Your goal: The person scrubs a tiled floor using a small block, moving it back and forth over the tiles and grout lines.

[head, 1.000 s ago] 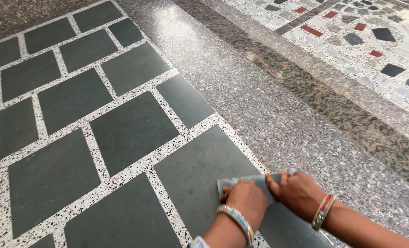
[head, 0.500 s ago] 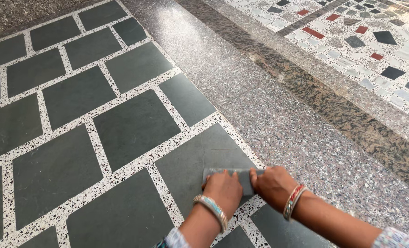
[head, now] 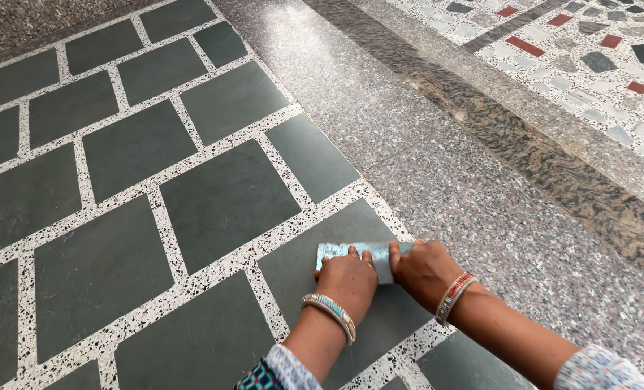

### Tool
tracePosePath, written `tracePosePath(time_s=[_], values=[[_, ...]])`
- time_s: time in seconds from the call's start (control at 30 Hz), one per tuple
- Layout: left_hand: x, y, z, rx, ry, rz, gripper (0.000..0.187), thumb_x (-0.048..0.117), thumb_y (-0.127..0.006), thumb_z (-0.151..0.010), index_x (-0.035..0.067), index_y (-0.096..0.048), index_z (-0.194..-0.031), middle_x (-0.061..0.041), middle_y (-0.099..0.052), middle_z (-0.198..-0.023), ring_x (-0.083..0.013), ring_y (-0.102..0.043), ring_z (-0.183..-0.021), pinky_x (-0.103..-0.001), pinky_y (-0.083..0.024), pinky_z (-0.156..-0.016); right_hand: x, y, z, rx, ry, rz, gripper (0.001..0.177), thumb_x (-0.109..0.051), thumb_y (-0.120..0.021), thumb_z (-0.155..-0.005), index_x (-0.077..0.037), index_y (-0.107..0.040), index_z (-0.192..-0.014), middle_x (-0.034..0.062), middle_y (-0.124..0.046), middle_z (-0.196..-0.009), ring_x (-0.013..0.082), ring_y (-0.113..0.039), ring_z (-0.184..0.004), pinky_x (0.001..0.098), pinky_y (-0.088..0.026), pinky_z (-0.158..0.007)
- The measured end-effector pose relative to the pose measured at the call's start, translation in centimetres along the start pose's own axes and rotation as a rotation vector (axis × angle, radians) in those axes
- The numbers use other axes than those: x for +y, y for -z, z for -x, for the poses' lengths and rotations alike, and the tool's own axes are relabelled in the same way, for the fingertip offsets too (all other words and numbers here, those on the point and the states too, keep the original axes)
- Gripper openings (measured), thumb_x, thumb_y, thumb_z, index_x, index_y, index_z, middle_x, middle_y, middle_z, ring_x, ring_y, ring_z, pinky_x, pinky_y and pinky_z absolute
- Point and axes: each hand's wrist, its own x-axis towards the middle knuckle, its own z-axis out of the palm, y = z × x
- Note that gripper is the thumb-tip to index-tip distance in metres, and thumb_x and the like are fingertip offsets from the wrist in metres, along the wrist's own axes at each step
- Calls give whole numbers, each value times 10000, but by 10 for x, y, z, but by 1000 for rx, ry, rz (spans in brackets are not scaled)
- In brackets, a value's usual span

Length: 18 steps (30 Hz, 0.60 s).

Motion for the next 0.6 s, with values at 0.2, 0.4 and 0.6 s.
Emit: tracePosePath(time_s=[0.2, 0.4, 0.6], values=[[-18, 0, -5, 170, 9, -9, 537, 145, -531, -933, 101, -474, -1466, -163, -541, -1443, -299, -719, -1028, -513, -610, -770, -3, 7, -10, 6, -22, 49, 505, -81, -480, -957, 70, -455, -1438, 53, -719, -711, 231, -724, -671, 347, -544, -595], [-1, 14, 53, -125, -98, 2, 365, 114, -483, -1044, 49, -617, -1377, -107, -768, -1167, -314, -738, -1003, -524, -617, -709, -26, 32, 28, -165, 40, -134, 421, -134, -418, -1034, 15, -454, -1426, 64, -687, -699, 255, -713, -663, 392, -549, -529], [0, -3, 49, 141, -29, -10, 440, 149, -543, -925, 49, -589, -1351, -153, -703, -1202, -302, -743, -930, -565, -606, -645, -24, 30, 26, -54, 62, -148, 436, -163, -486, -966, 28, -516, -1357, 83, -706, -691, 264, -714, -645, 392, -534, -514]])
